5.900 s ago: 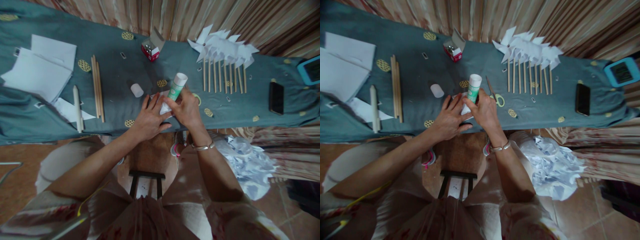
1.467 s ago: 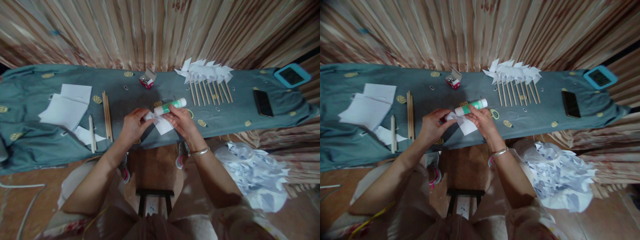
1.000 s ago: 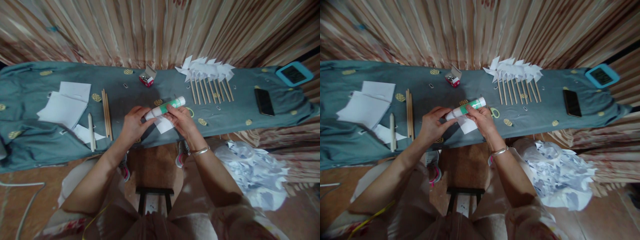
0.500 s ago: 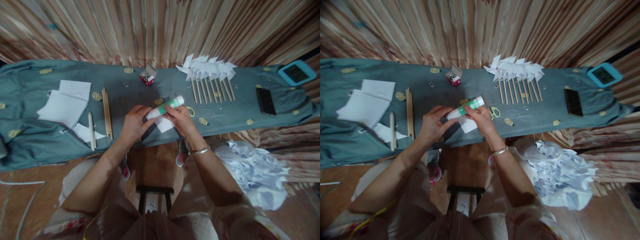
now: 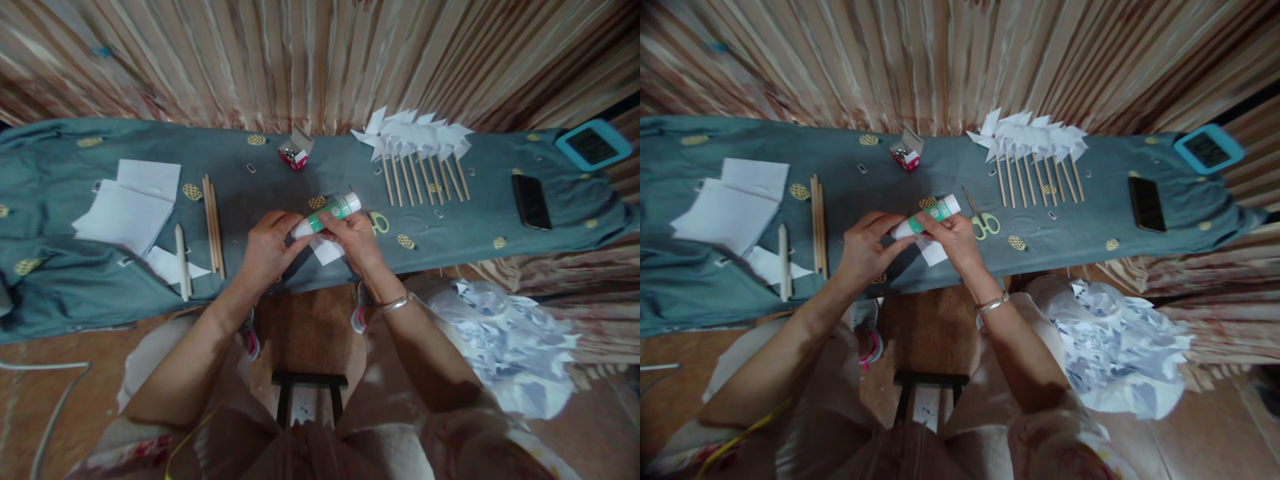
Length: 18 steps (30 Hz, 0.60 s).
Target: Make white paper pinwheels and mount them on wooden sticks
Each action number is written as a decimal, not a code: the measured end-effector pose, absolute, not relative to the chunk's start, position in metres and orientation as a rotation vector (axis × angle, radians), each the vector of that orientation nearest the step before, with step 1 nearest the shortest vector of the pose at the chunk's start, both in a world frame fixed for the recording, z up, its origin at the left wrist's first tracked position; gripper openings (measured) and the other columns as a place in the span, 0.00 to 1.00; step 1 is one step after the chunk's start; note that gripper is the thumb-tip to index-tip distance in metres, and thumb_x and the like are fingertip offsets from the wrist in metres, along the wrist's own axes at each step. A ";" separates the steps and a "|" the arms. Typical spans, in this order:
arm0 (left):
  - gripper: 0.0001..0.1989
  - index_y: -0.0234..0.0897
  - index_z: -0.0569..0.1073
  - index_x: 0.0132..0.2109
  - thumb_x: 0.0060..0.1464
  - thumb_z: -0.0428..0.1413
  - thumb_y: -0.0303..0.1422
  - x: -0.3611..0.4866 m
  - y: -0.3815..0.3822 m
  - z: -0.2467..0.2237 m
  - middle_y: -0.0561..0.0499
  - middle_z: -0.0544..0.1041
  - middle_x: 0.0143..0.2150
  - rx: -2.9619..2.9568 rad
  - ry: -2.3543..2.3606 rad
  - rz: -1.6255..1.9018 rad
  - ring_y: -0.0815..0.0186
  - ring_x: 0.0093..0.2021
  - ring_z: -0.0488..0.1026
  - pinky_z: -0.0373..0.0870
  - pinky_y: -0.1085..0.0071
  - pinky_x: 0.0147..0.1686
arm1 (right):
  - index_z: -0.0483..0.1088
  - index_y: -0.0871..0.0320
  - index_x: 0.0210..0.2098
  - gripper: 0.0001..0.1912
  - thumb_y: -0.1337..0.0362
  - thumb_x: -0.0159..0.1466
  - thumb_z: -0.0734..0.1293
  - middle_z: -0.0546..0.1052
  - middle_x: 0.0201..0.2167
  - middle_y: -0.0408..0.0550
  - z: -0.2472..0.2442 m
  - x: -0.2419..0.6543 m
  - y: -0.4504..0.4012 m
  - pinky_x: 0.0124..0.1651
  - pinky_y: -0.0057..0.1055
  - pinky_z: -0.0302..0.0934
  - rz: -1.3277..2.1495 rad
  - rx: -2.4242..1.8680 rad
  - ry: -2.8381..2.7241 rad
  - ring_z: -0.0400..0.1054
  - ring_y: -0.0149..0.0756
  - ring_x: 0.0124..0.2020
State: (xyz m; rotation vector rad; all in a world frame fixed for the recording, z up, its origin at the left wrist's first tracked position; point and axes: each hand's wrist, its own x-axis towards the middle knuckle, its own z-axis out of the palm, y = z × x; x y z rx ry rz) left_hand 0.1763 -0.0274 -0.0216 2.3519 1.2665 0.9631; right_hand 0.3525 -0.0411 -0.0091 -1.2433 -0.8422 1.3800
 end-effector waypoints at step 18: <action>0.19 0.37 0.79 0.45 0.59 0.54 0.47 0.159 -0.026 -0.020 0.46 0.79 0.39 2.313 1.413 0.927 0.61 0.37 0.75 0.70 0.68 0.37 | 0.74 0.56 0.29 0.23 0.42 0.49 0.75 0.76 0.21 0.40 -0.014 0.362 -0.043 0.30 0.27 0.62 1.195 -1.294 -1.020 0.67 0.28 0.24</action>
